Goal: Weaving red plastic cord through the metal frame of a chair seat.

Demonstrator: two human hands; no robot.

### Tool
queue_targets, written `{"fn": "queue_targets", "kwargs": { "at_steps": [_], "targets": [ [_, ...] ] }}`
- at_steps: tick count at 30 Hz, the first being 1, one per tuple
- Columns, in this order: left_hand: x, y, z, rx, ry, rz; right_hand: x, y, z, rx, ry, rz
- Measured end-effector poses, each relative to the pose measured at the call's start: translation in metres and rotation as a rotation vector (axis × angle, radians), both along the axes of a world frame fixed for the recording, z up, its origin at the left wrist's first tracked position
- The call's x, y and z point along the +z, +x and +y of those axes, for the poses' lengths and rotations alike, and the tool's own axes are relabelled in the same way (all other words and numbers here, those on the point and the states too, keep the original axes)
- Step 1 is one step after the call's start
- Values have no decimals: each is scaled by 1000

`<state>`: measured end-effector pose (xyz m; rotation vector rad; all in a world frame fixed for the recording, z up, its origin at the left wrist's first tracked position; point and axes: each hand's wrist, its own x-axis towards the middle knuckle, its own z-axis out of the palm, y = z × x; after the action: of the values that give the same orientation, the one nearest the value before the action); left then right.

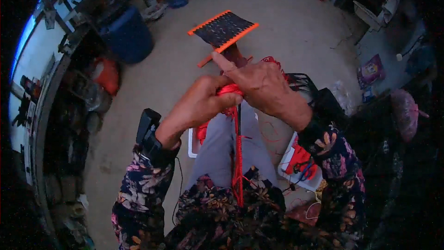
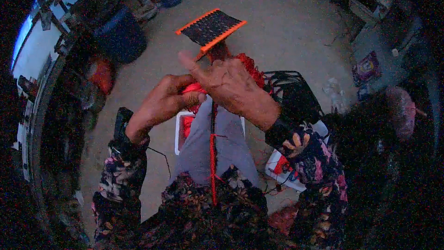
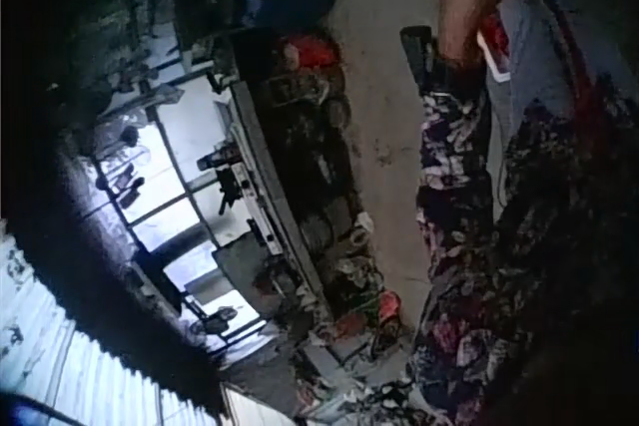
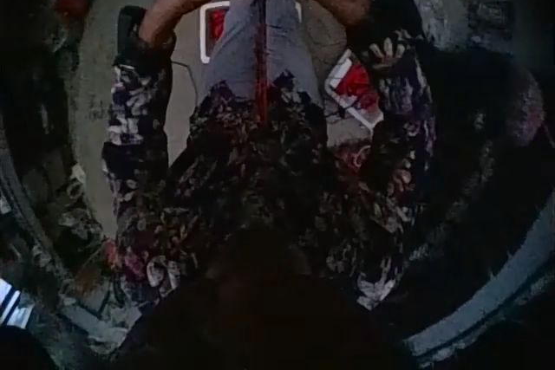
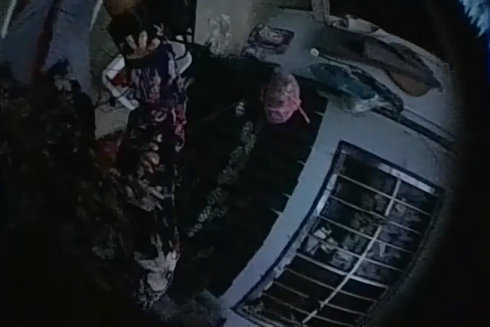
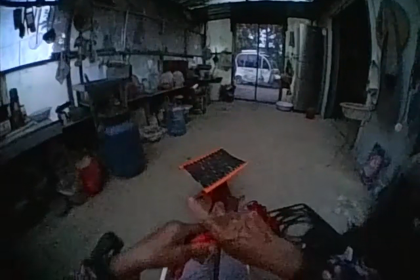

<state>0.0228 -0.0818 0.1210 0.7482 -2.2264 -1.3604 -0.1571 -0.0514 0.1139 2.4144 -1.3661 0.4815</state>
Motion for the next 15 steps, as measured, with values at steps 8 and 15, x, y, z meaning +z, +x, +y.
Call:
{"fn": "queue_targets", "kwargs": {
  "at_steps": [8, 15],
  "targets": [
    [2, -1, -12, 191, 411, 259, -6, -8, 5, 56, -366, -354],
    [-8, -4, -14, 250, 513, 572, -85, 17, 51, -187, 134, -1235]
  ]
}}
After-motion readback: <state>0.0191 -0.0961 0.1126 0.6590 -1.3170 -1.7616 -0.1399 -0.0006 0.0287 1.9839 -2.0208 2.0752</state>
